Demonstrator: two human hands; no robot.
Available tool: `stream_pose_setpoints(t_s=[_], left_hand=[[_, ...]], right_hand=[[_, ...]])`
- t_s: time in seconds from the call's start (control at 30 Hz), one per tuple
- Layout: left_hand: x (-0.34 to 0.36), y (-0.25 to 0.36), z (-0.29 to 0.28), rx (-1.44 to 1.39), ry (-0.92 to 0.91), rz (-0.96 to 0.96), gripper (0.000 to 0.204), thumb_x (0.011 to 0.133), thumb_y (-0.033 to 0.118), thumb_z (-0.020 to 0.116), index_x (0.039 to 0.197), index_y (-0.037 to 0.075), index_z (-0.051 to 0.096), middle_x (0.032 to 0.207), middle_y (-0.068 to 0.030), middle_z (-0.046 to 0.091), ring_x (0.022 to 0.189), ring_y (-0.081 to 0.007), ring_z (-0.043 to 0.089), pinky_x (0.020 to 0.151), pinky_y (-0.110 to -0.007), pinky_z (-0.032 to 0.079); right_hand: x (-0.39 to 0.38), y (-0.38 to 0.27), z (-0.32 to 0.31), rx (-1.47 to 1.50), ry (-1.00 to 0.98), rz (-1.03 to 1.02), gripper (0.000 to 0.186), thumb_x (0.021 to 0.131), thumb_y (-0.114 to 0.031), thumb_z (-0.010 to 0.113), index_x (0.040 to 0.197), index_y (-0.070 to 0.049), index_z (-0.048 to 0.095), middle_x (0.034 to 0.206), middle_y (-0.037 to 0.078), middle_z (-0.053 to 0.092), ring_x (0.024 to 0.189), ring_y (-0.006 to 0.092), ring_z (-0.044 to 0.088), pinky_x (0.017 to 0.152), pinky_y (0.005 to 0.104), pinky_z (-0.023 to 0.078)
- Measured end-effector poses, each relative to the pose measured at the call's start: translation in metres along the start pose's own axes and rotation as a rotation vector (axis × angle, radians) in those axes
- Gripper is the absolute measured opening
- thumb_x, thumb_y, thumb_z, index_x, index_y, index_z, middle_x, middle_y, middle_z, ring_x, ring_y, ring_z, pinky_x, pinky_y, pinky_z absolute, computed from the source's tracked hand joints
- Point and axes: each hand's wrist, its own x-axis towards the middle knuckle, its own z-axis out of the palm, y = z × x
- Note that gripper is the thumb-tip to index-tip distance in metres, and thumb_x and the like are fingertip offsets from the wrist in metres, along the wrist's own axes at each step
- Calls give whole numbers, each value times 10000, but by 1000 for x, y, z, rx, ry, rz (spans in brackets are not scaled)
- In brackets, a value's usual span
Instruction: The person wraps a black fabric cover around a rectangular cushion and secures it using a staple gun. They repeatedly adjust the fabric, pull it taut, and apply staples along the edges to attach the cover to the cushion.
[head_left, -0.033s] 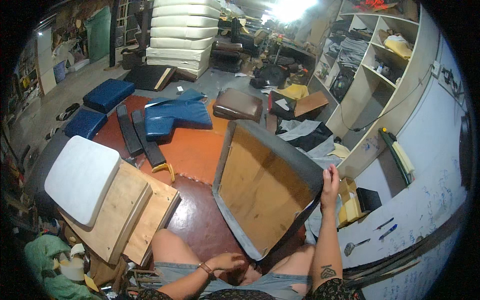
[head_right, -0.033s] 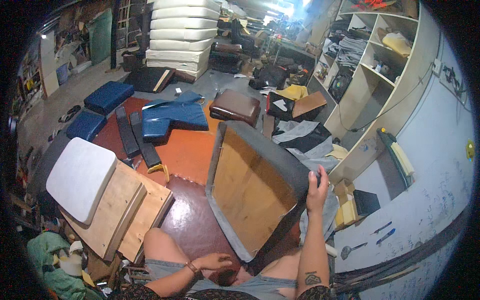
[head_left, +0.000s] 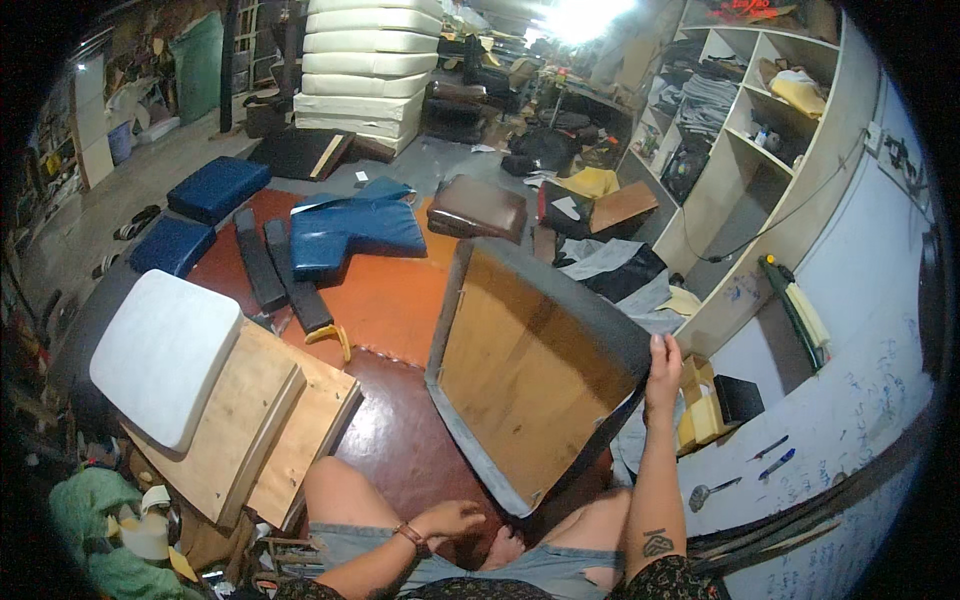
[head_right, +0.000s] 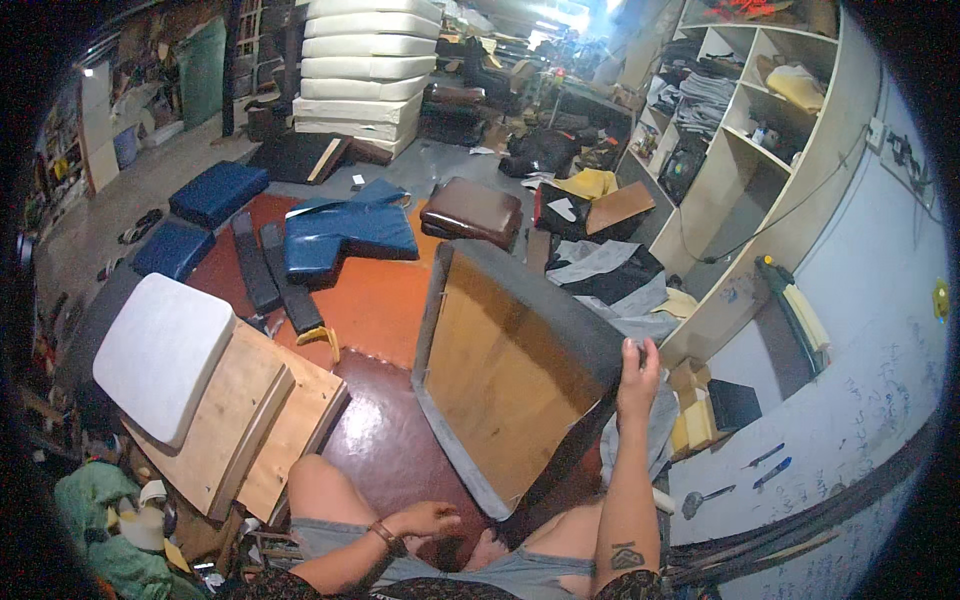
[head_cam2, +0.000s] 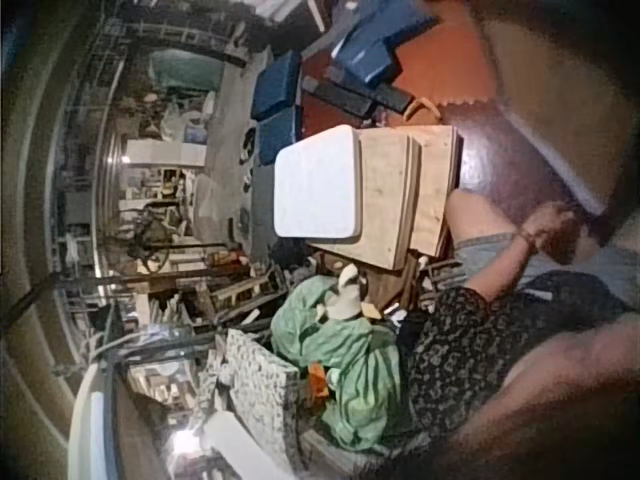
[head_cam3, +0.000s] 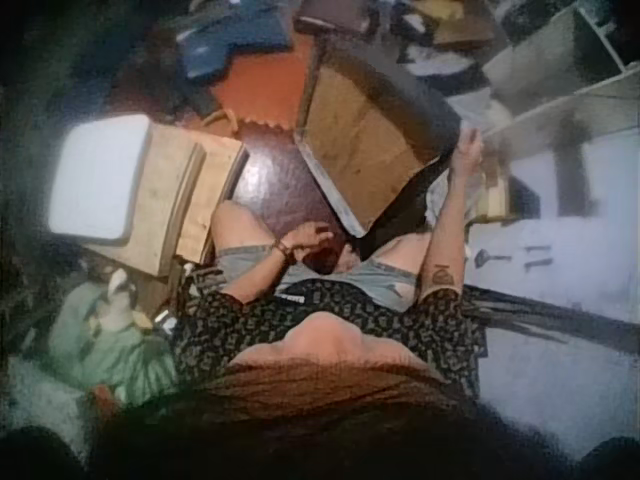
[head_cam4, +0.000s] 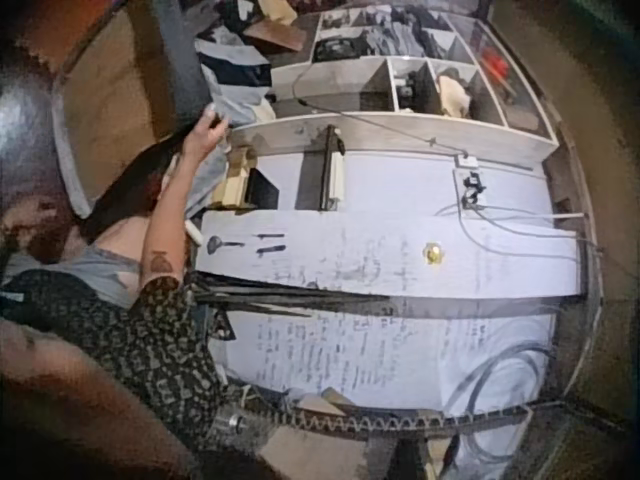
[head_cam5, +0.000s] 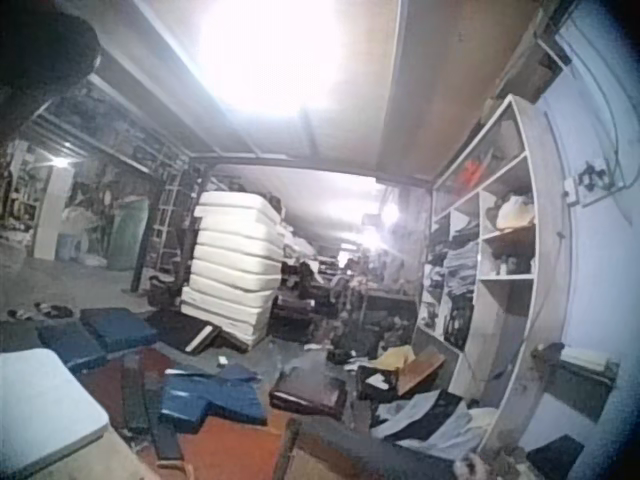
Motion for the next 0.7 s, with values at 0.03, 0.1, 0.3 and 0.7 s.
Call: stream_pose_setpoints(t_s=[0.03, 0.1, 0.3, 0.7], left_hand=[[-5, 13, -12, 13, 34, -115, 707, 1016, 566, 620, 1457, 12, 618, 1369, -262, 689, 1282, -439, 650, 1094, -481, 512], [-6, 20, -16, 27, 89, -146, 679, 1014, 557, 622, 1435, 26, 643, 1342, -252, 706, 1251, -432, 669, 1069, -481, 528], [9, 10, -12, -1, 145, -73, 643, 1019, 551, 616, 1408, 41, 666, 1325, -260, 711, 1239, -426, 682, 1043, -485, 537], [-16, 17, -129, -786, 1215, 87, 432, 1014, -10, 477, 1418, -14, 633, 1309, -190, 716, 1163, -297, 687, 991, -404, 559]], right_hand=[[5, 8, -3, 74, -5, 125, 744, 1003, -428, 669, 1558, 22, 461, 1530, 233, 523, 1409, 330, 502, 1189, 425, 369], [7, 11, -8, 100, 20, 291, 893, 956, -422, 705, 1631, 19, 320, 1563, 243, 483, 1434, 333, 482, 1199, 432, 357], [-25, -13, -23, 190, -194, 109, 896, 908, -356, 724, 1625, -1, 320, 1549, 205, 454, 1412, 306, 468, 1199, 397, 357], [-107, 50, -81, 367, -285, 82, 767, 1065, -444, 630, 1634, 4, 378, 1571, 139, 508, 1447, 257, 467, 1227, 367, 317]])
